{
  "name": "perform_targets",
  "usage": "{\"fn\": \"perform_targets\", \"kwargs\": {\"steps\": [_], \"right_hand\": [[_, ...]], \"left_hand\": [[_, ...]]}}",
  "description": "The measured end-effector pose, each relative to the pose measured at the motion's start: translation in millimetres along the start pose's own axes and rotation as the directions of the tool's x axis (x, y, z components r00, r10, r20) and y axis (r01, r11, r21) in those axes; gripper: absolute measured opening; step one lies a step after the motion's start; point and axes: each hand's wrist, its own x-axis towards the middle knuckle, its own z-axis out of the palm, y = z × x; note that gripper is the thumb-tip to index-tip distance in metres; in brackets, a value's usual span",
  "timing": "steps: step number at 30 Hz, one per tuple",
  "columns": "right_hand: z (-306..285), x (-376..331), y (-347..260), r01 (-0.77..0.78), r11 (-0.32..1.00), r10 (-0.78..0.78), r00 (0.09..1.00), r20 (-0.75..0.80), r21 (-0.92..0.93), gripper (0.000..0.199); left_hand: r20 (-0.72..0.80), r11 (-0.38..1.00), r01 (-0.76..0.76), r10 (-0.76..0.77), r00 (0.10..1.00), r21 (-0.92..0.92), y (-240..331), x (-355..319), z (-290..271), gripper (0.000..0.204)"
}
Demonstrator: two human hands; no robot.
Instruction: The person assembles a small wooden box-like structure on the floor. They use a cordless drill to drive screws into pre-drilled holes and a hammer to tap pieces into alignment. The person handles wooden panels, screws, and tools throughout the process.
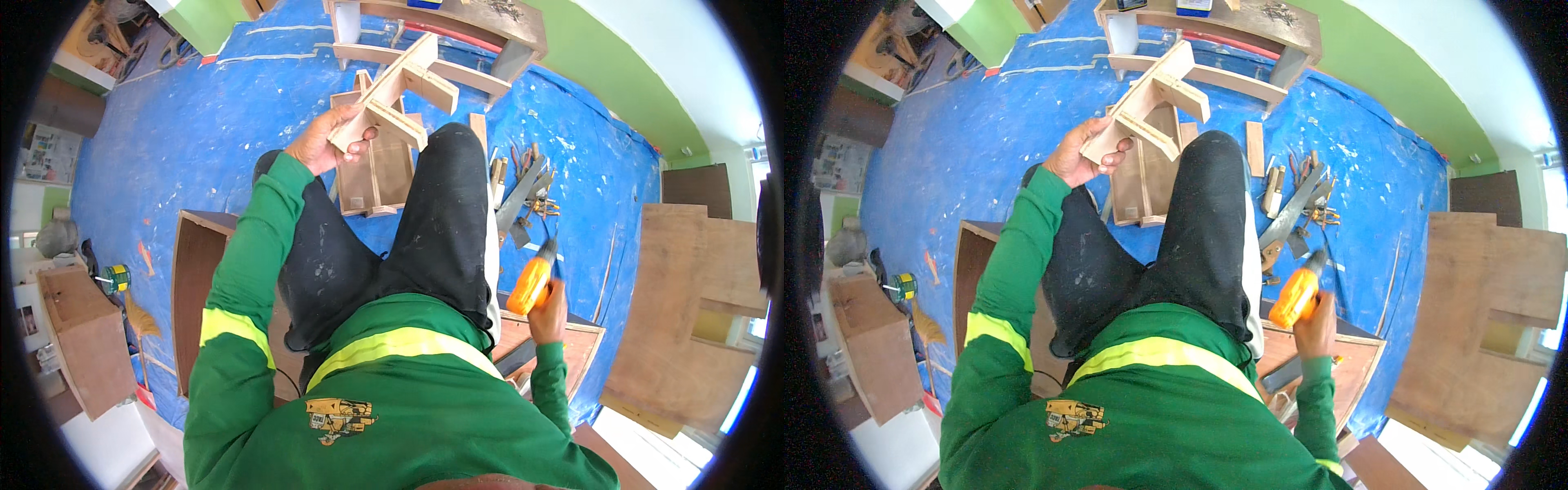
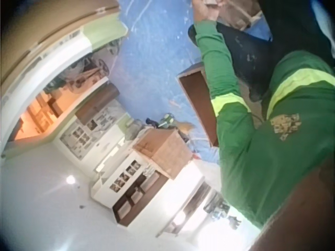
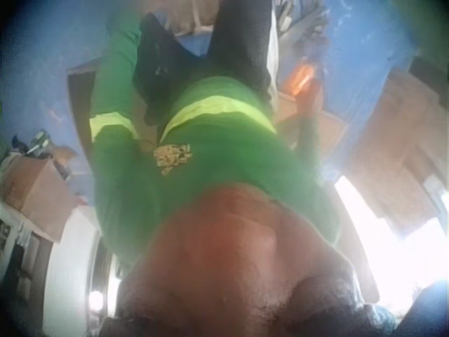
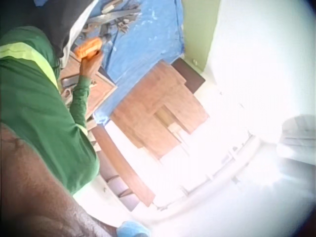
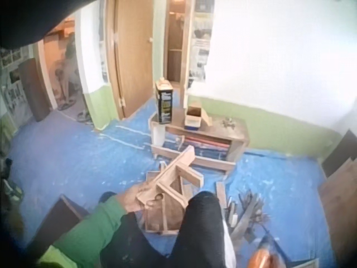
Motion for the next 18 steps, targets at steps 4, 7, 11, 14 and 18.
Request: {"fn": "perform_targets", "kwargs": {"steps": [4,7,11,14,18], "right_hand": [[15,-99,67,-0.321,0.947,0.322,0.938,0.126,-0.026,0.047],[37,-143,72,-0.338,0.941,0.335,0.939,0.076,0.030,0.046],[51,-136,42,-0.451,0.872,0.450,0.892,0.053,0.189,0.047],[55,-85,23,-0.395,0.858,0.415,0.910,0.009,0.327,0.043],[34,2,-22,-0.200,0.931,0.217,0.976,-0.022,0.304,0.042]], "left_hand": [[0.112,0.997,0.065,-0.070,0.991,0.049,8,20,-12,0.056],[0.167,0.991,0.118,-0.126,0.978,0.056,7,35,-18,0.062],[0.257,0.976,0.171,-0.201,0.945,0.134,14,58,-22,0.066],[0.170,0.954,0.163,-0.209,0.963,0.251,19,63,-31,0.066],[0.090,0.926,0.176,-0.217,0.972,0.335,29,60,-22,0.064]]}}
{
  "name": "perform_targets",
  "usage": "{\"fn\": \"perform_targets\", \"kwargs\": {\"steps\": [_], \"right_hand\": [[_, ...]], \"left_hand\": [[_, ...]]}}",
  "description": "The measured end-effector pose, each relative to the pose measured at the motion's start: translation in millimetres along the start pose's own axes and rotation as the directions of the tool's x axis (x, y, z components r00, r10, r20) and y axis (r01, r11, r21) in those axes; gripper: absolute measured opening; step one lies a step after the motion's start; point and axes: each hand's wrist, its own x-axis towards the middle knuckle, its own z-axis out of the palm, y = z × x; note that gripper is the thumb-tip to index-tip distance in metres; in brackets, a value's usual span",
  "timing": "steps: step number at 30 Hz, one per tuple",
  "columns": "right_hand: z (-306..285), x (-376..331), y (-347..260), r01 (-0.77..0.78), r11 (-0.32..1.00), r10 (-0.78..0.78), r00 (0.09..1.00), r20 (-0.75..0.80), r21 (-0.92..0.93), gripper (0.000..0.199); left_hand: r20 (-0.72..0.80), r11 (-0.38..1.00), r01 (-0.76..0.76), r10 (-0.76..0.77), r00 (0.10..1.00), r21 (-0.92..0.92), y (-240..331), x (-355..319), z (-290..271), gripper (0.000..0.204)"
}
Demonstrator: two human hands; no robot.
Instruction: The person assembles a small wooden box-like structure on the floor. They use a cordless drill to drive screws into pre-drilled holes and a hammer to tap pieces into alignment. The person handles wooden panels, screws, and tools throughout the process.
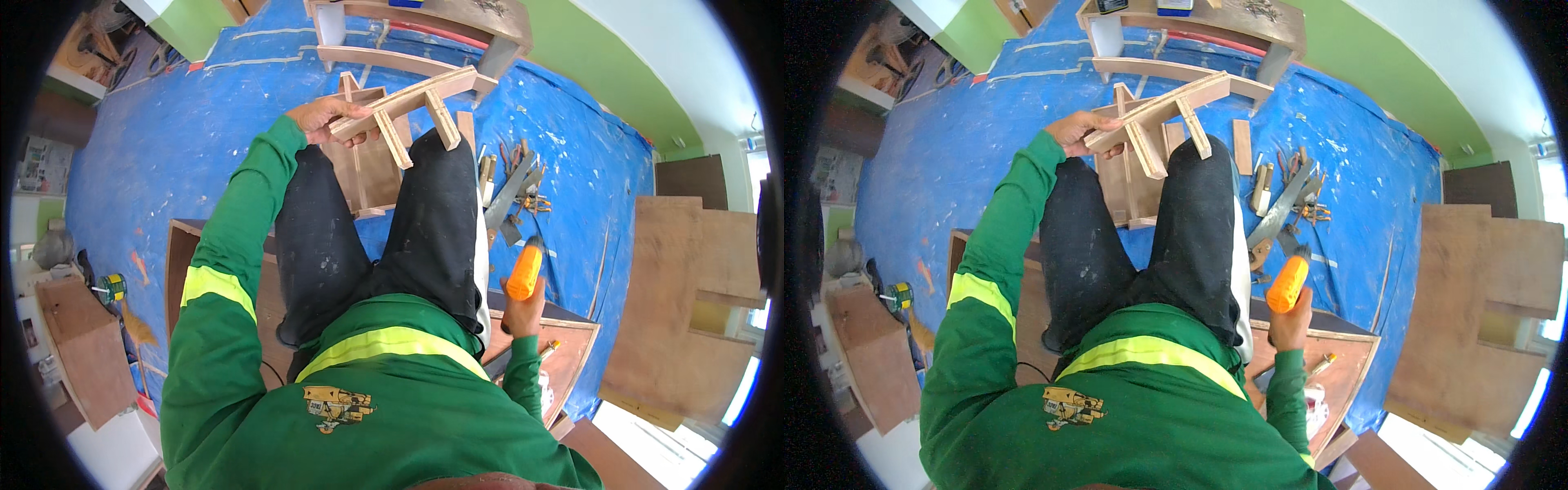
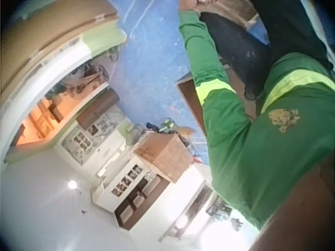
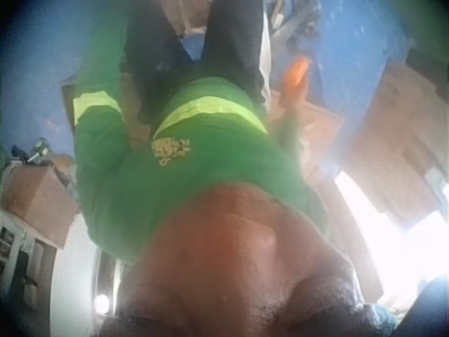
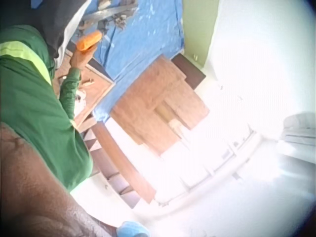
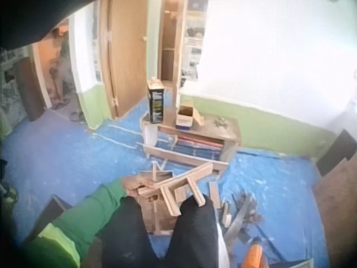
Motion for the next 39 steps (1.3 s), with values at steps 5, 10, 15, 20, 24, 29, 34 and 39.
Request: {"fn": "perform_targets", "kwargs": {"steps": [5,10,15,20,24,29,34,39], "right_hand": [[11,42,-102,0.379,0.900,-0.397,0.917,0.044,0.215,0.037],[27,48,-180,0.402,0.872,-0.461,0.866,0.192,0.280,0.036],[16,44,-188,0.763,0.645,-0.688,0.559,0.463,0.039,0.050],[49,25,-206,0.976,0.217,-0.765,0.167,0.622,0.004,0.026],[92,25,-225,0.994,0.060,-0.784,-0.008,0.620,0.089,0.023],[90,38,-239,0.935,0.230,-0.663,-0.053,0.746,0.271,0.046],[73,59,-283,0.807,0.475,-0.852,0.320,0.415,0.352,0.064],[129,74,-304,0.678,0.699,-0.710,0.621,0.331,0.228,0.070]], "left_hand": [[-0.122,0.995,0.065,-0.056,0.991,0.075,14,-11,5,0.063],[-0.333,0.982,0.080,-0.018,0.943,0.173,-8,-27,3,0.062],[-0.281,0.955,0.100,-0.018,0.959,0.279,-7,-56,-2,0.072],[-0.369,0.973,-0.036,0.120,0.921,0.228,-2,-73,4,0.074],[-0.362,0.944,-0.048,0.172,0.916,0.326,11,-79,6,0.078],[-0.462,0.817,0.078,0.242,0.853,0.572,28,-87,14,0.090],[-0.452,0.852,0.055,0.220,0.864,0.520,32,-96,24,0.090],[-0.387,0.858,-0.029,0.261,0.885,0.512,26,-85,22,0.085]]}}
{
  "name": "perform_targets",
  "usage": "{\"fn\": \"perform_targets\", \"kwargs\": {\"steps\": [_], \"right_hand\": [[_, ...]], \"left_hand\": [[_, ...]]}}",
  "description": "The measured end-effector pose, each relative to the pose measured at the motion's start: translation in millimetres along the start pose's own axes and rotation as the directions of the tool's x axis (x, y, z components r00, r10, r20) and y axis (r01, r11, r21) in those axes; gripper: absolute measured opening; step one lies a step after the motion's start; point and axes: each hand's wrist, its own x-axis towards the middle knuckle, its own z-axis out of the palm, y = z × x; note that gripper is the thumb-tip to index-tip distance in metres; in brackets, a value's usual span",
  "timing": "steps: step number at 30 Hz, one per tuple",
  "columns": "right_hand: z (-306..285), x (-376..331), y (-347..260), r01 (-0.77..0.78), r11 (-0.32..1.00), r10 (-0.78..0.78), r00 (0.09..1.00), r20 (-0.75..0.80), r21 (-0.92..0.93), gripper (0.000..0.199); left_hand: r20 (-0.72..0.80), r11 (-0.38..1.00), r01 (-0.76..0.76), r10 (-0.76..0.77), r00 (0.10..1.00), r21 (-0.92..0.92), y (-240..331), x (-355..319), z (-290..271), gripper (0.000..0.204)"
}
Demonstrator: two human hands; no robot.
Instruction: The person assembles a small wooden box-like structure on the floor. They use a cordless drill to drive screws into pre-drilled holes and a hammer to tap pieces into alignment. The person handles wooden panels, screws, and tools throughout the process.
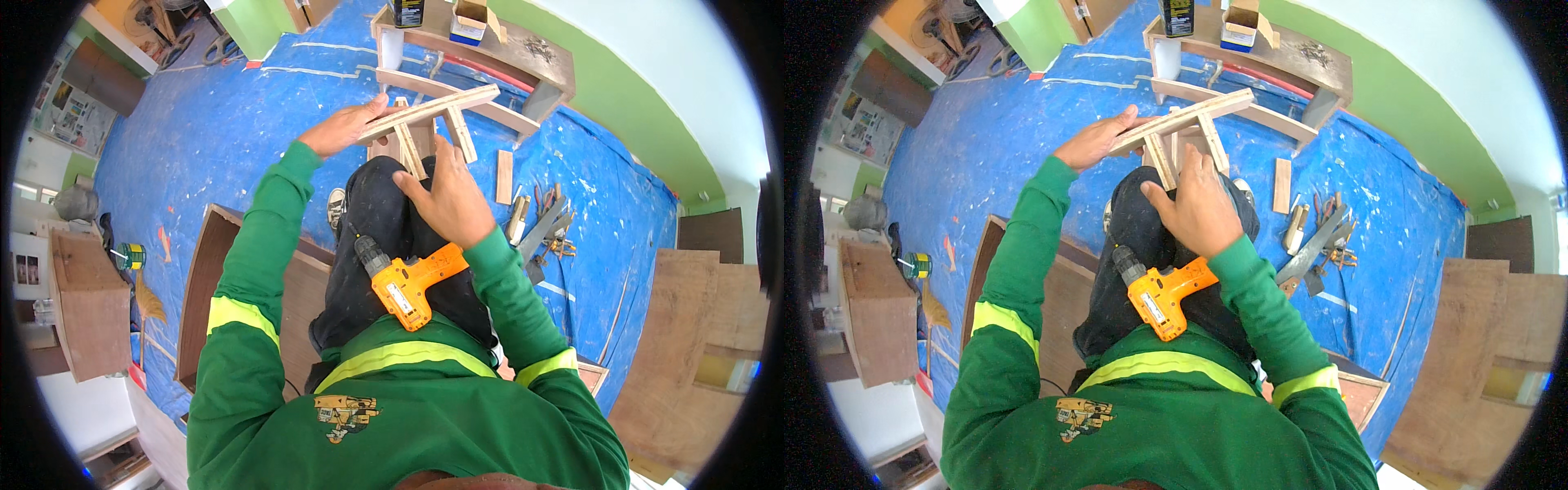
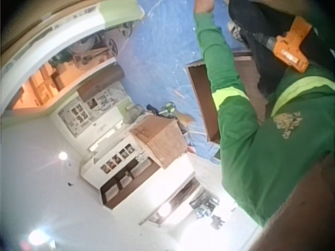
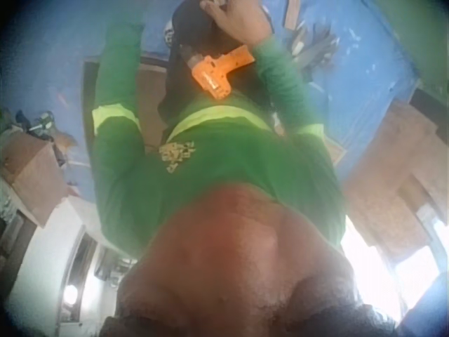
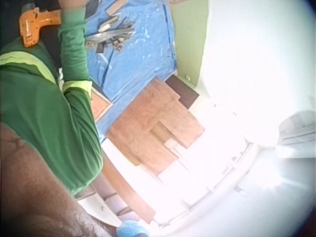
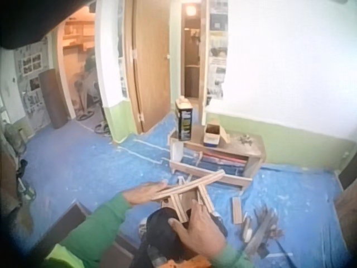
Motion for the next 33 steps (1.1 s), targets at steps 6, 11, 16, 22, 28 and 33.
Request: {"fn": "perform_targets", "kwargs": {"steps": [6,11,16,22,28,33], "right_hand": [[31,30,42,-0.329,0.774,0.138,0.922,0.363,0.541,0.065],[62,24,66,-0.339,0.803,0.239,0.937,0.257,0.491,0.051],[69,26,66,-0.291,0.838,0.223,0.955,0.197,0.462,0.049],[73,21,70,-0.212,0.844,0.180,0.977,0.112,0.492,0.046],[73,20,69,-0.210,0.854,0.174,0.977,0.120,0.475,0.045],[70,18,67,-0.218,0.851,0.185,0.976,0.117,0.477,0.047]], "left_hand": [[0.174,0.995,0.010,0.008,0.985,-0.099,9,0,13,0.085],[0.184,0.969,0.235,-0.245,0.952,0.076,20,3,17,0.096],[0.130,0.972,0.206,-0.221,0.967,0.116,0,2,25,0.089],[0.110,0.994,0.099,-0.103,0.989,0.046,-18,3,32,0.075],[0.087,0.997,0.063,-0.067,0.994,0.044,-23,-4,34,0.075],[0.070,0.996,0.063,-0.067,0.995,0.056,-30,-5,35,0.073]]}}
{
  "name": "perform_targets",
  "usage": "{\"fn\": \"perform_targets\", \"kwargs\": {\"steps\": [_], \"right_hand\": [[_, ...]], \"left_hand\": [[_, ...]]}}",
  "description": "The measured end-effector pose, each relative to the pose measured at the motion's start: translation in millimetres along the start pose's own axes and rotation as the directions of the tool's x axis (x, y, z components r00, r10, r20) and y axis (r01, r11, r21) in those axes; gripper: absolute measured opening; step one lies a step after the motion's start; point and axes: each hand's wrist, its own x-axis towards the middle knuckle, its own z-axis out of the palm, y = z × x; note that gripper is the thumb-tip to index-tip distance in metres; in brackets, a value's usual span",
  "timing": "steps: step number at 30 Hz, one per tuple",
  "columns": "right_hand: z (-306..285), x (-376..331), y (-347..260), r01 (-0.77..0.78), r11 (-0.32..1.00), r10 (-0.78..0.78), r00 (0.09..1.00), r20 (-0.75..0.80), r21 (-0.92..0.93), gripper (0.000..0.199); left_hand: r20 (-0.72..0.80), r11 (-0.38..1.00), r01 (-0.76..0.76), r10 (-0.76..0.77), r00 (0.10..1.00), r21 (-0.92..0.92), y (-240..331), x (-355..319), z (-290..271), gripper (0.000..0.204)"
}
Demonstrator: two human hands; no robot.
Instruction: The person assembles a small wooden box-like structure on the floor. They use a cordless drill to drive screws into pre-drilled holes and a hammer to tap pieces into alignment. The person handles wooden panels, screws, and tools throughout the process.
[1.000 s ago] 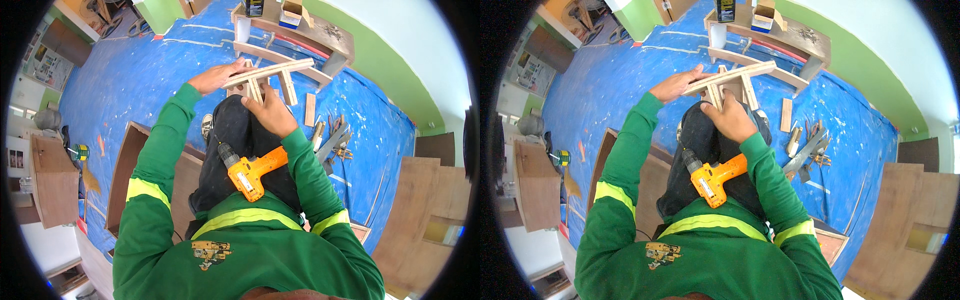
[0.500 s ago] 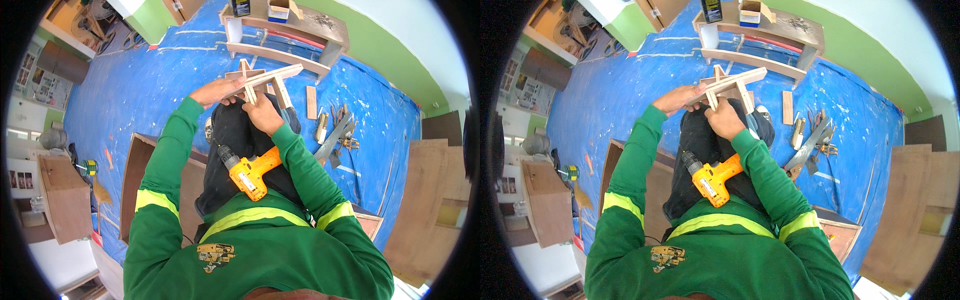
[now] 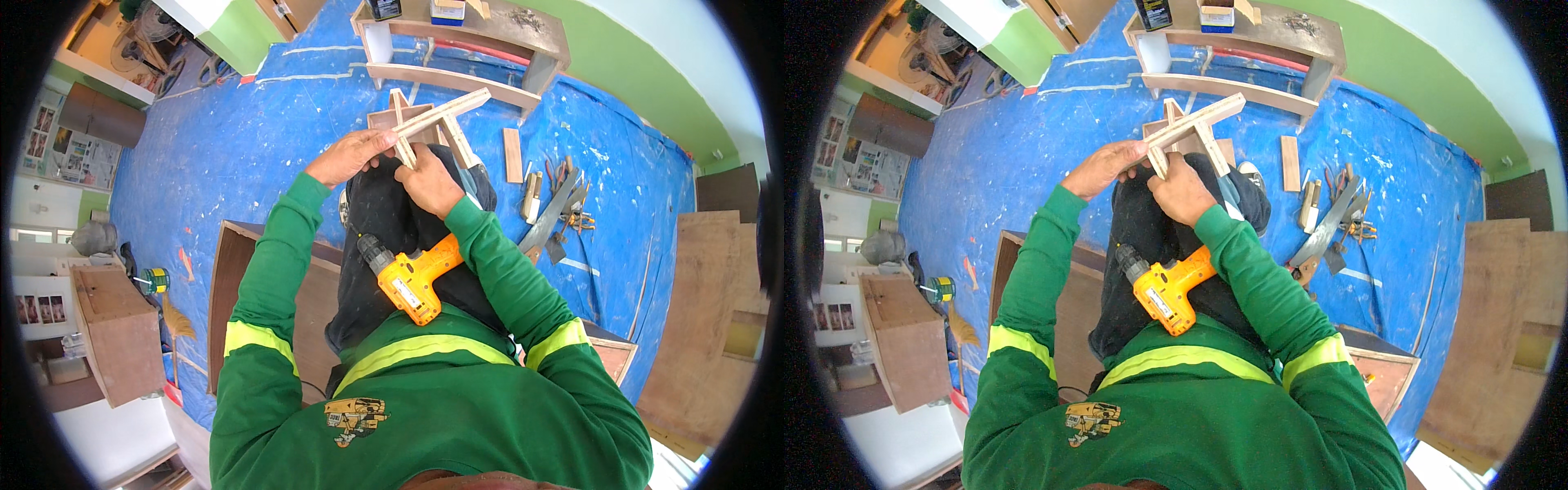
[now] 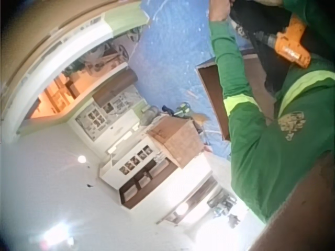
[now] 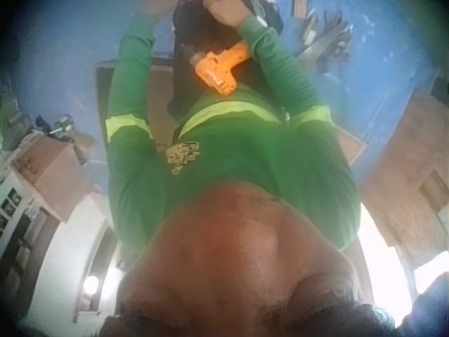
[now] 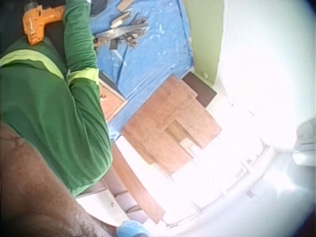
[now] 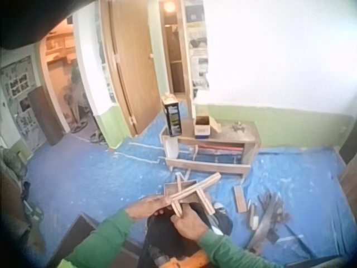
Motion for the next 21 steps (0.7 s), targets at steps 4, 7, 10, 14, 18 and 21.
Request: {"fn": "perform_targets", "kwargs": {"steps": [4,7,10,14,18,21], "right_hand": [[-2,2,1,-0.057,0.998,0.057,0.998,0.014,-0.041,0.051],[-3,3,5,-0.042,0.997,0.043,0.999,0.015,-0.058,0.054],[-4,2,3,-0.042,0.998,0.044,0.999,0.024,-0.053,0.054],[-8,-1,-7,-0.059,0.996,0.061,0.997,0.041,-0.062,0.053],[-9,-3,-11,-0.038,0.998,0.039,0.999,0.013,-0.059,0.050],[-9,-3,-4,0.010,1.000,-0.010,1.000,-0.005,-0.012,0.049]], "left_hand": [[-0.034,1.000,0.015,-0.015,0.999,-0.002,4,-3,5,0.071],[-0.049,1.000,0.011,-0.012,0.999,-0.020,7,-5,7,0.070],[-0.120,0.997,-0.054,0.046,0.992,-0.060,8,-7,13,0.069],[-0.113,0.997,-0.049,0.042,0.993,-0.063,2,-7,12,0.071],[-0.080,0.999,-0.028,0.025,0.996,-0.034,10,-5,9,0.071],[-0.024,1.000,0.001,0.000,1.000,0.028,19,-1,5,0.069]]}}
